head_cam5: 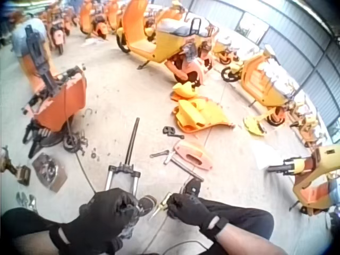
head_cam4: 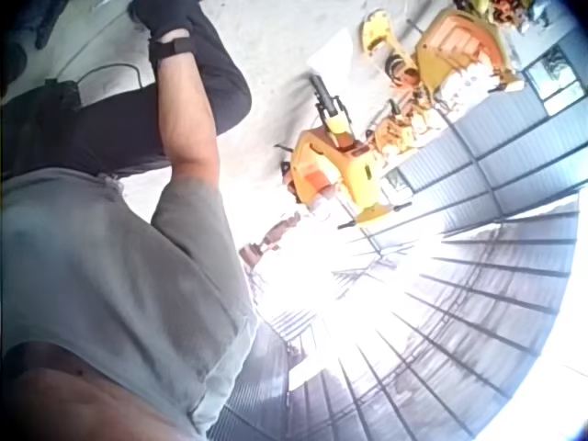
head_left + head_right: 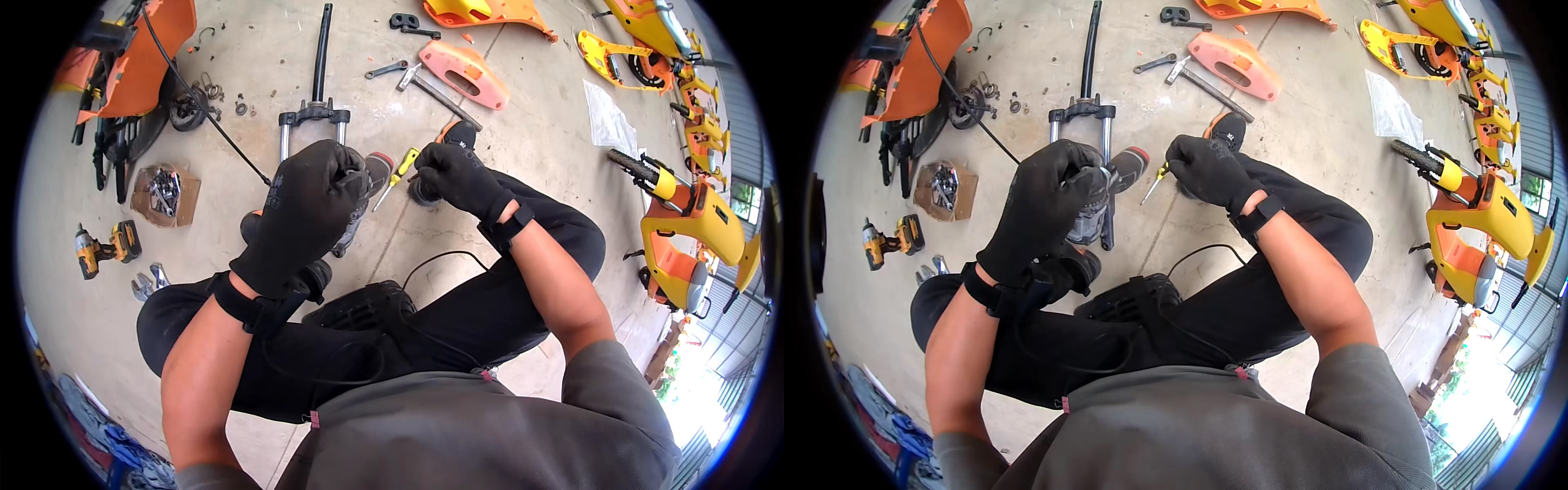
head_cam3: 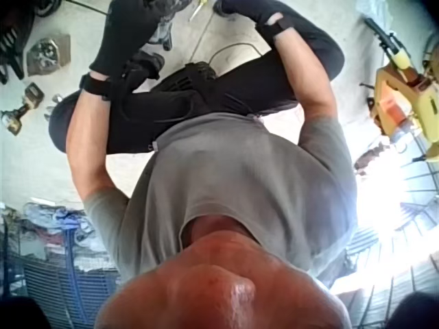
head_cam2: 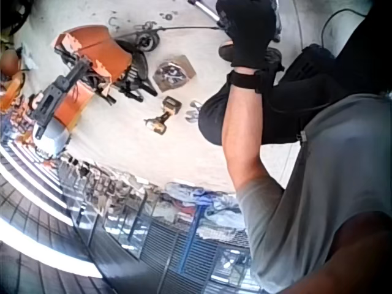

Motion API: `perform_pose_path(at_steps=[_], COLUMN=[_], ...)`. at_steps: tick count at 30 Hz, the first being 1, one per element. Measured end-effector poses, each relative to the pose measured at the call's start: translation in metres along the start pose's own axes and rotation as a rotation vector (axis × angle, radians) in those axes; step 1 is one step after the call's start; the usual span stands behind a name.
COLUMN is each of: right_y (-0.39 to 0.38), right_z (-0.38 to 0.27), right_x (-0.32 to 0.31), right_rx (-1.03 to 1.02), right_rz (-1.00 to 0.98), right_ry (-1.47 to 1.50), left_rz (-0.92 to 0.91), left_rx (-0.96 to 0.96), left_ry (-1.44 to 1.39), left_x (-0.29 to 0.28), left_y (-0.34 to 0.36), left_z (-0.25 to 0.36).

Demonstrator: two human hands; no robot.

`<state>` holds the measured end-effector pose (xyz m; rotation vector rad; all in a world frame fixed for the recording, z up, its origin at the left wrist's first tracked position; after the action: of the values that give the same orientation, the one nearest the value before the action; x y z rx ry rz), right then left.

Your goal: The person sits on the floor and uses an impact driver to remove and install bolts on a motorcycle front fork assembly and a yellow fairing panel, handling small hardware from a box on the floor.

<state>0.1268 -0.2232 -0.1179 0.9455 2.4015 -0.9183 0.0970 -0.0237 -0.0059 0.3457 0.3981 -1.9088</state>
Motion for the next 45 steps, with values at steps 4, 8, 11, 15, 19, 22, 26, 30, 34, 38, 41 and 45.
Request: perform_pose_path(at_steps=[4,8,11,15,19,22,26,30,34,38,41,45], right_y=[-0.006,-0.010,-0.013,-0.021,-0.026,-0.018,-0.034,-0.039,-0.048,-0.038,-0.044,-0.057], right_z=[-0.013,-0.016,-0.072,-0.121,-0.121,-0.120,-0.128,-0.153,-0.163,-0.134,-0.151,-0.173], right_x=[-0.011,-0.016,-0.018,0.001,0.006,0.005,0.001,0.003,0.004,0.008,0.000,-0.008], right_rx=[-0.030,0.045,-0.233,-0.415,-0.415,-0.331,-0.487,-0.534,-0.604,-0.441,-0.236,-0.178], right_rz=[0.134,0.102,0.127,0.188,0.319,0.225,0.299,0.261,0.195,0.138,0.088,0.069], right_ry=[0.044,0.155,-0.003,-0.387,-0.380,-0.223,-0.190,-0.106,0.071,0.085,0.533,0.929], left_rz=[0.012,0.022,0.044,0.058,0.059,0.046,-0.047,-0.030,0.041,0.189,0.209,0.257], left_rx=[0.018,-0.053,-0.064,-0.138,-0.269,-0.192,-0.175,-0.146,-0.077,-0.315,-0.475,-0.718], left_ry=[-0.025,-0.080,-0.128,-0.288,-0.550,-0.543,-0.460,-0.539,-0.713,-0.692,-0.364,0.459], left_x=[-0.006,-0.007,-0.019,-0.031,-0.026,-0.017,-0.007,-0.020,-0.031,-0.050,-0.060,-0.099], left_y=[0.000,0.000,0.002,0.005,0.004,0.003,0.002,-0.011,-0.027,-0.047,-0.082,-0.098], left_z=[0.003,-0.006,-0.008,-0.013,-0.012,-0.014,-0.013,-0.017,-0.016,-0.068,-0.156,-0.221])
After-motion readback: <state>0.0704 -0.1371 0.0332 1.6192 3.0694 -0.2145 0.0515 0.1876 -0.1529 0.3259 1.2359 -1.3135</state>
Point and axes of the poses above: each hand's wrist, its own y-axis towards the middle knuckle, its own x-axis out of the palm, z = x × y, the point moved 10 cm from there along y, towards the middle knuckle, and after that the axes turned 7 degrees about -z, right-handed, at the moved point
